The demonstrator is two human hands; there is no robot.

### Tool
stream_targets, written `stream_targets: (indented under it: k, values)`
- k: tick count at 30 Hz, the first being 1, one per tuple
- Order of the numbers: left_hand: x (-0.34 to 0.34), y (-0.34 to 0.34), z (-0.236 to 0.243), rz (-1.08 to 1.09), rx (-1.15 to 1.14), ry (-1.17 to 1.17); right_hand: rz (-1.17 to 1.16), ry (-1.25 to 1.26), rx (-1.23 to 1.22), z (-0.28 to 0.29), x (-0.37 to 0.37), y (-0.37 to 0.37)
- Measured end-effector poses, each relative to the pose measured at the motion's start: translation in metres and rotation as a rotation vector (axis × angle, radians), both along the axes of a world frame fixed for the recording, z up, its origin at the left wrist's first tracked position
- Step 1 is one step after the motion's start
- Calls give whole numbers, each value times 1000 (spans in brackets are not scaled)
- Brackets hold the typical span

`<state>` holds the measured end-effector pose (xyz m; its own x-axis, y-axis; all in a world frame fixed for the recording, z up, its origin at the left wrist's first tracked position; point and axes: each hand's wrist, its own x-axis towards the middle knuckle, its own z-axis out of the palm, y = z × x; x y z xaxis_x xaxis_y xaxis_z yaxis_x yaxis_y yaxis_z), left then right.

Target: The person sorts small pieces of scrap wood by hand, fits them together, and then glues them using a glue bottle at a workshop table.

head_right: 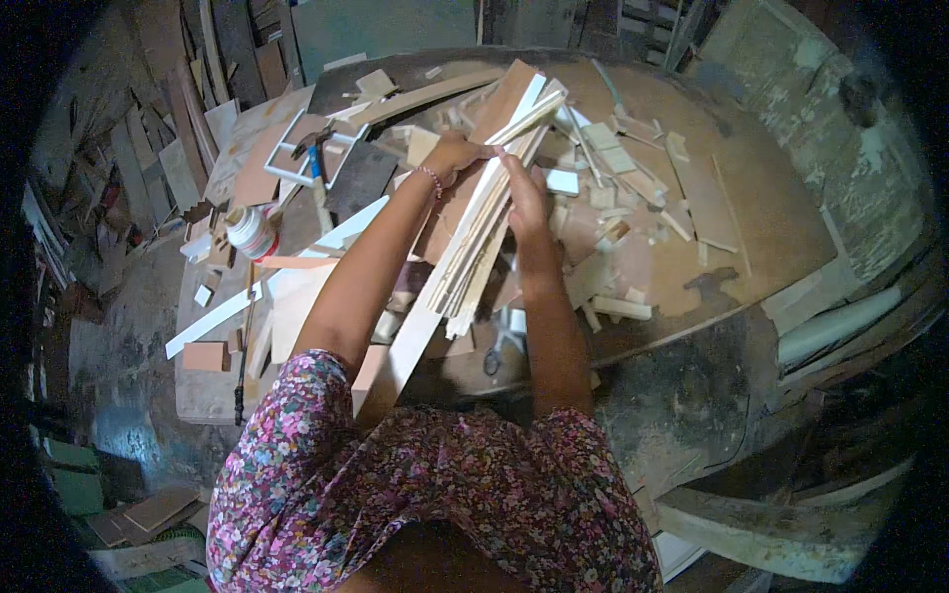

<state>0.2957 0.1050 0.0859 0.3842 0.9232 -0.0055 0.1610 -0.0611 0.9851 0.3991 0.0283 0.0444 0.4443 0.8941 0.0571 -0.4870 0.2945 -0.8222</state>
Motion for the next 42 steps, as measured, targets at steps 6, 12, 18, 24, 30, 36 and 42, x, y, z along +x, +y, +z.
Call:
stream_targets:
  k: [6, 12, 18, 24, 30, 36, 42]
  values:
    - [89, 42, -5, -44, -113, 44, -62, -130, -42, 2, 93, 30]
    - [118, 59, 2, 56, -90, 72, -108, -176, -131, 14, 115, 56]
    - [137, 106, -7, 59, -173, 75, -156, -204, -232, 0, 141, 104]
    - [136, 140, -44, 177, -184, -27, -162, -240, -281, -30, 168, 138]
    - [134, 159, -88, 107, -357, -42, -265, -456, -252, -88, 233, 161]
    - [117, 161, -135, -204, 821, 961, -498, -967, -438, -105, 237, 155]
    - [129, 118, -137, 410, 535, 764, -671, -1511, -377, -71, 150, 136]
